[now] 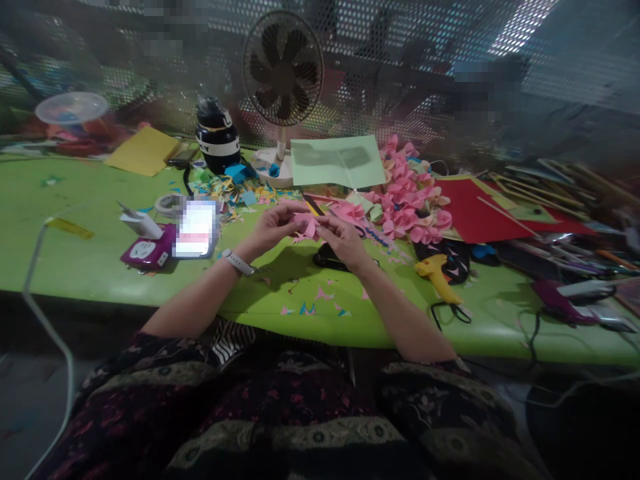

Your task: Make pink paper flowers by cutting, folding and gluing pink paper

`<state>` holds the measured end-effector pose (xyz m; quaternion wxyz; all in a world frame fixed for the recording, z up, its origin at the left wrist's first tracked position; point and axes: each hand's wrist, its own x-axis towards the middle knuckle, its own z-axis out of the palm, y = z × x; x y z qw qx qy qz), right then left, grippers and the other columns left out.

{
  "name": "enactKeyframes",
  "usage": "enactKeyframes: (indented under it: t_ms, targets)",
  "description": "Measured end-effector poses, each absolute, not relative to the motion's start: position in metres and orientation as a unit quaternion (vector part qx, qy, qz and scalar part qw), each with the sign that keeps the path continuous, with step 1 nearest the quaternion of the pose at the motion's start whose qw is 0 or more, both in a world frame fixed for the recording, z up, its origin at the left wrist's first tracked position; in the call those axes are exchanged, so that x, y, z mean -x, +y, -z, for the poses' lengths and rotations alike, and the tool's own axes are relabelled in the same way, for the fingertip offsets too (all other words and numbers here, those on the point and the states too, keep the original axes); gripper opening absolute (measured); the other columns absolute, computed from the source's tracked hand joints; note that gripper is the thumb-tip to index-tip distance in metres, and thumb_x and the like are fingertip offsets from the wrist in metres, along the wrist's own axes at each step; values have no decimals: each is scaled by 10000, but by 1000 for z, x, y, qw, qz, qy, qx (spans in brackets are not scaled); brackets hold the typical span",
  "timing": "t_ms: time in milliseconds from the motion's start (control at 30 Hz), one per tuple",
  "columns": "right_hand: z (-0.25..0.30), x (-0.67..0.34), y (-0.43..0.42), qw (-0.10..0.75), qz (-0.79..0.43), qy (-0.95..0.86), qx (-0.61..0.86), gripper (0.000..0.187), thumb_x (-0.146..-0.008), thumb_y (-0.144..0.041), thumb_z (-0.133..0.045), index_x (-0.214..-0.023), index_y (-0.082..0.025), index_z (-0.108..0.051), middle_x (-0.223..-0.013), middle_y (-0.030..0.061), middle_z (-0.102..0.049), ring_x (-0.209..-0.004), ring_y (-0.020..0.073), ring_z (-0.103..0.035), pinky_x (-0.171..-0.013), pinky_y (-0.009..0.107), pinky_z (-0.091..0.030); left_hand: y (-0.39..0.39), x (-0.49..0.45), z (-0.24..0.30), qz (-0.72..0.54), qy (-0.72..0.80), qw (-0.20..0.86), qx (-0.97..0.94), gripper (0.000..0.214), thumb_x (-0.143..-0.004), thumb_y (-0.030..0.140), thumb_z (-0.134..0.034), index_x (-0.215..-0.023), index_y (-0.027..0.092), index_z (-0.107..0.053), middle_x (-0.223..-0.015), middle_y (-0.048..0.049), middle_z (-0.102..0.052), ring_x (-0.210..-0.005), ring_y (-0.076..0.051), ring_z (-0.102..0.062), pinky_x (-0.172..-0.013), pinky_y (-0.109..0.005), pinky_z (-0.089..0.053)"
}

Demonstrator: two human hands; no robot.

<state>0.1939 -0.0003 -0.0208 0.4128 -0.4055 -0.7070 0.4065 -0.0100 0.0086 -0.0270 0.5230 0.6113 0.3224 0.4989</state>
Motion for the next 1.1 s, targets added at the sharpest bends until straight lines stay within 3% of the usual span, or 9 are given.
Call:
enactKeyframes:
  t_ms: [167, 433, 867, 1100]
  targets:
    - [23, -194, 0, 411, -416, -714, 384, 385, -847, -487, -654, -1093, -196, -711, -1002, 70, -740, -898, 189, -683, -867, 376, -577, 8, 9, 27, -497, 319, 531, -608, 414, -768, 364, -811, -1103, 148, -698, -921, -46, -715, -771, -115, -670, -705, -255, -572]
    - [14, -194, -3, 413, -413, -705, 403, 318, -862, -397, -617, -1058, -175, -735, -971, 64, -740, -918, 192, -667, -907, 379, -547, 10, 10, 28, -506, 315, 532, -601, 426, -759, 387, -819, -1092, 153, -693, -923, -46, -723, -761, -107, -665, -680, -231, -562]
    - [15, -193, -6, 404, -433, -706, 389, 355, -858, -422, -636, -1098, -173, -714, -964, 71, -723, -894, 186, -643, -871, 369, -538, 14, 14, 33, -515, 315, 524, -601, 382, -806, 360, -782, -1116, 161, -684, -949, -53, -732, -778, -111, -672, -682, -240, -553]
    - [10, -193, -7, 415, -434, -698, 391, 334, -827, -435, -661, -1025, -173, -725, -937, 54, -730, -848, 173, -635, -870, 353, -538, 15, 14, 34, -516, 310, 536, -592, 408, -791, 385, -798, -1113, 161, -685, -934, -47, -729, -773, -107, -669, -683, -235, -550]
